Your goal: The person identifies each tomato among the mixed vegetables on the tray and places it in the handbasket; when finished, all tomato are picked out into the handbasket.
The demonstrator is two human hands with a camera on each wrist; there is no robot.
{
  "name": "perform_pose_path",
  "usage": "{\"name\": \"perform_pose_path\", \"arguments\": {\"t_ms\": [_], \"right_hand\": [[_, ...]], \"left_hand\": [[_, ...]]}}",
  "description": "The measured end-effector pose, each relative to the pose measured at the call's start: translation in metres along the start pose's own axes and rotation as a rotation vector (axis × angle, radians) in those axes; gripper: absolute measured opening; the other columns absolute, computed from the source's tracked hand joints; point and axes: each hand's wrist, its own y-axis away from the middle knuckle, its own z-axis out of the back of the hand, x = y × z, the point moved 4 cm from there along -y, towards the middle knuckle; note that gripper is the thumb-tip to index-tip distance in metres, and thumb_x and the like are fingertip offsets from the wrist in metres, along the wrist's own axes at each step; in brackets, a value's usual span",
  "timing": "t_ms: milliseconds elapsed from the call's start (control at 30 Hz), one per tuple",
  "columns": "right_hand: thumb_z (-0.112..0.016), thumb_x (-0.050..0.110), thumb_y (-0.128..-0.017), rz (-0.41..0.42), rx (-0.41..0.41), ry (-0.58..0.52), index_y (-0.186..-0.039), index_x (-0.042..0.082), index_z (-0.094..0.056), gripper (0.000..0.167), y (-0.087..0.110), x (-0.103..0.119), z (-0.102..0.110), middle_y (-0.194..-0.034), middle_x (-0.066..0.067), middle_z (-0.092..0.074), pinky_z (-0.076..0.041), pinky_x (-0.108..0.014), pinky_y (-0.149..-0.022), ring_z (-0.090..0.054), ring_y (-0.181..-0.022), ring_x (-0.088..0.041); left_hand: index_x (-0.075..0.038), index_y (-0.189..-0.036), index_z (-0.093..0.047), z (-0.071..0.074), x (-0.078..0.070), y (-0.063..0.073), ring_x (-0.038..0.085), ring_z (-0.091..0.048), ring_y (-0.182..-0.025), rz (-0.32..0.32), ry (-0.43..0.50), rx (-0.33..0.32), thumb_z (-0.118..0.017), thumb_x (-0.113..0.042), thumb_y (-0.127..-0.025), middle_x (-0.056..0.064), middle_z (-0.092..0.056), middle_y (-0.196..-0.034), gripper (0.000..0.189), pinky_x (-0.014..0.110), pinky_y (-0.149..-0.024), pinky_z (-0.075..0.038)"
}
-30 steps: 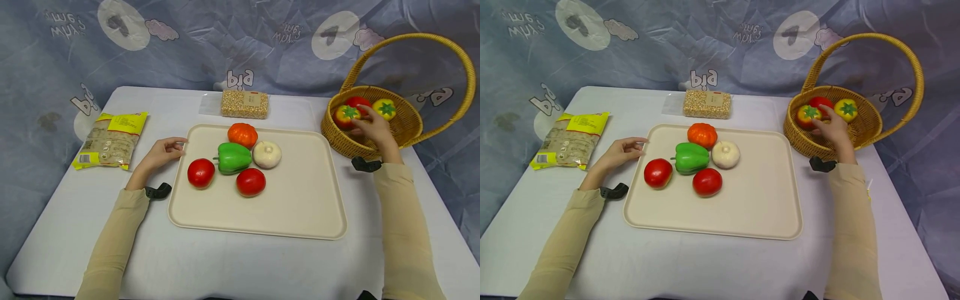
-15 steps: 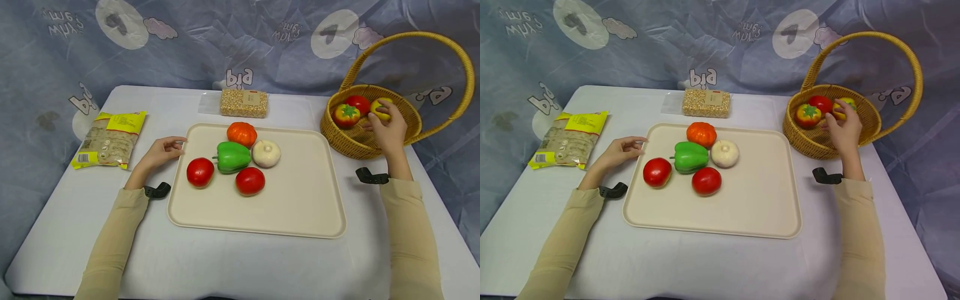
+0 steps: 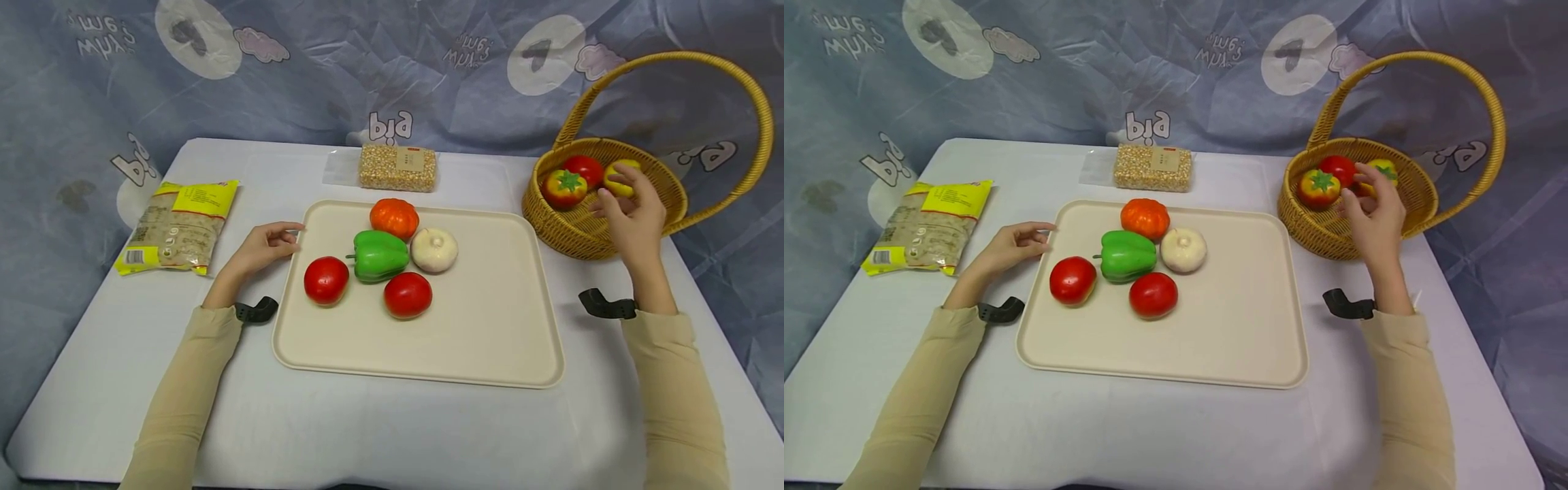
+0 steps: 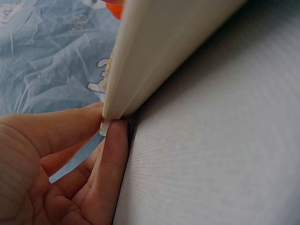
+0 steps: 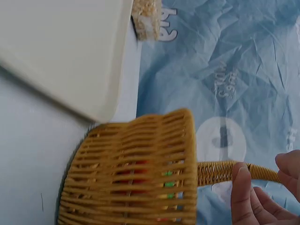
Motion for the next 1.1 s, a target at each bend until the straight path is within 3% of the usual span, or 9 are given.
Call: {"name": "perform_pose_path", "arguments": {"t_ms": [300, 600, 800, 1100], "right_hand": [[-0.055, -0.002, -0.088, 0.197, 0.044, -0.009, -0.13, 0.007, -0.054, 0.042, 0.018, 0.025, -0.016, -0.109, 0.02, -0.052, -0.046, -0.003, -0.061, -0.058, -0.061, 0.01], [-0.057, -0.007, -0.086, 0.321, 0.1, 0.023, -0.128, 0.001, -0.054, 0.043, 0.038, 0.047, -0.032, -0.109, 0.021, -0.051, -0.046, -0.002, -0.064, -0.057, -0.064, 0.013], [-0.058, -0.015, -0.082, 0.379, 0.138, -0.031, -0.125, -0.001, -0.056, 0.046, 0.049, 0.059, -0.044, -0.108, 0.021, -0.053, -0.047, -0.003, -0.063, -0.059, -0.066, 0.011], [-0.06, -0.015, -0.08, 0.416, 0.202, -0.016, -0.124, -0.002, -0.057, 0.046, 0.065, 0.07, -0.062, -0.105, 0.023, -0.053, -0.046, -0.004, -0.06, -0.056, -0.065, 0.013]], "left_hand": [[0.006, -0.128, -0.051, 0.001, 0.001, 0.0, 0.001, -0.051, -0.067, -0.001, -0.001, -0.004, -0.058, -0.002, -0.088, 0.003, -0.054, -0.087, 0.042, 0.012, -0.063, -0.045], [0.007, -0.128, -0.051, 0.0, 0.001, 0.0, 0.001, -0.051, -0.067, -0.007, -0.005, -0.003, -0.058, -0.002, -0.088, 0.006, -0.055, -0.089, 0.042, 0.012, -0.063, -0.046], [0.006, -0.129, -0.051, 0.001, 0.003, -0.001, 0.001, -0.051, -0.067, -0.005, -0.001, 0.0, -0.058, -0.002, -0.088, 0.004, -0.055, -0.088, 0.042, 0.012, -0.064, -0.047], [0.007, -0.128, -0.05, 0.0, 0.003, -0.001, 0.0, -0.051, -0.066, -0.013, 0.003, 0.001, -0.056, 0.0, -0.088, 0.005, -0.056, -0.088, 0.041, 0.012, -0.063, -0.047]]}}
